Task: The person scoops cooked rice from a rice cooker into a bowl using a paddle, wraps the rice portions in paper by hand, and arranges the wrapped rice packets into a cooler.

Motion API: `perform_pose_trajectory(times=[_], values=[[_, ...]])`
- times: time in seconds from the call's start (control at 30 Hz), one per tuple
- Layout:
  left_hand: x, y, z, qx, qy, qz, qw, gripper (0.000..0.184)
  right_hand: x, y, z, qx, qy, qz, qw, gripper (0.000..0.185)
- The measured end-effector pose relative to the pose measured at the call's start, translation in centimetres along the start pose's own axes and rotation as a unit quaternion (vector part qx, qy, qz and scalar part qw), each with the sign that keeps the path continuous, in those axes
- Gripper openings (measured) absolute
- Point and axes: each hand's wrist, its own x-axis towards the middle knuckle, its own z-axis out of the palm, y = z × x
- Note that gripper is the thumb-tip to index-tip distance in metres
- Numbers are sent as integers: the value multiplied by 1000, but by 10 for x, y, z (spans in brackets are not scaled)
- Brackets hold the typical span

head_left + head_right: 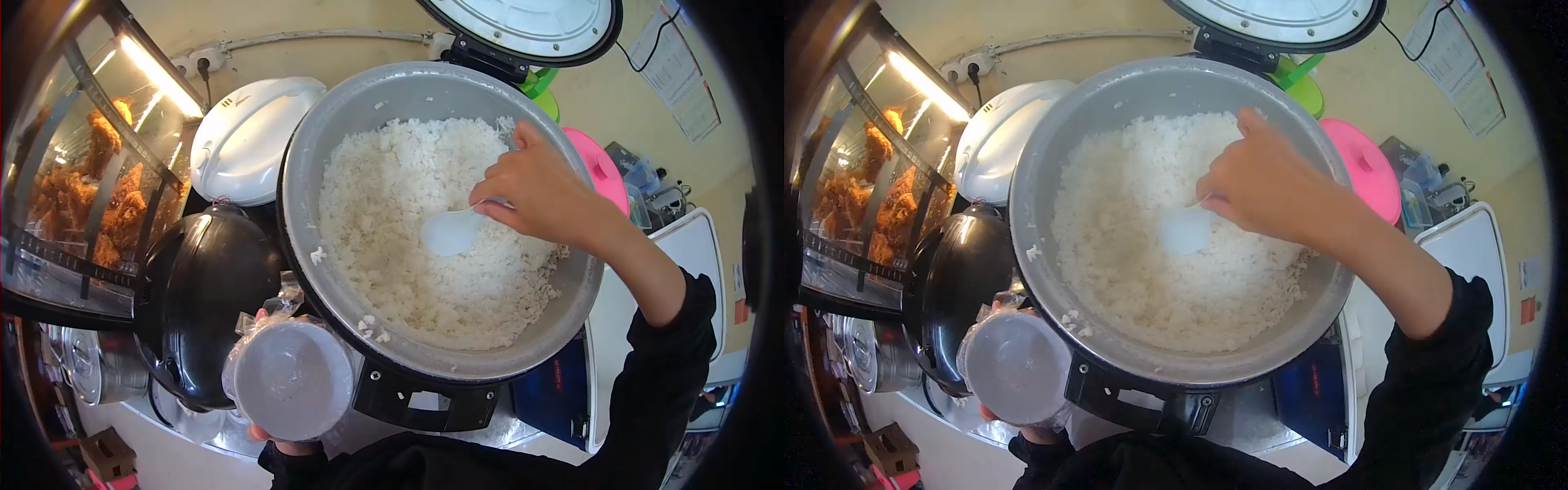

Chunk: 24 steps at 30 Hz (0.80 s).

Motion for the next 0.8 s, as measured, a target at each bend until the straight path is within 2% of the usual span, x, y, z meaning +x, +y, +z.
perform_pose_trajectory(times=[0.23, 0.53, 0.8], values=[[6, -1, -2, 12, 9, 9, 1000, 128, 6, 6, 17, 128, -50, -2, 991, 8], [9, -5, -3, 23, 22, 26, 999, 124, 1, -3, 36, 263, -22, -17, 964, 10], [7, -5, -6, 35, 34, 37, 998, 120, 4, -9, 34, 326, -77, 23, 942, 13]])
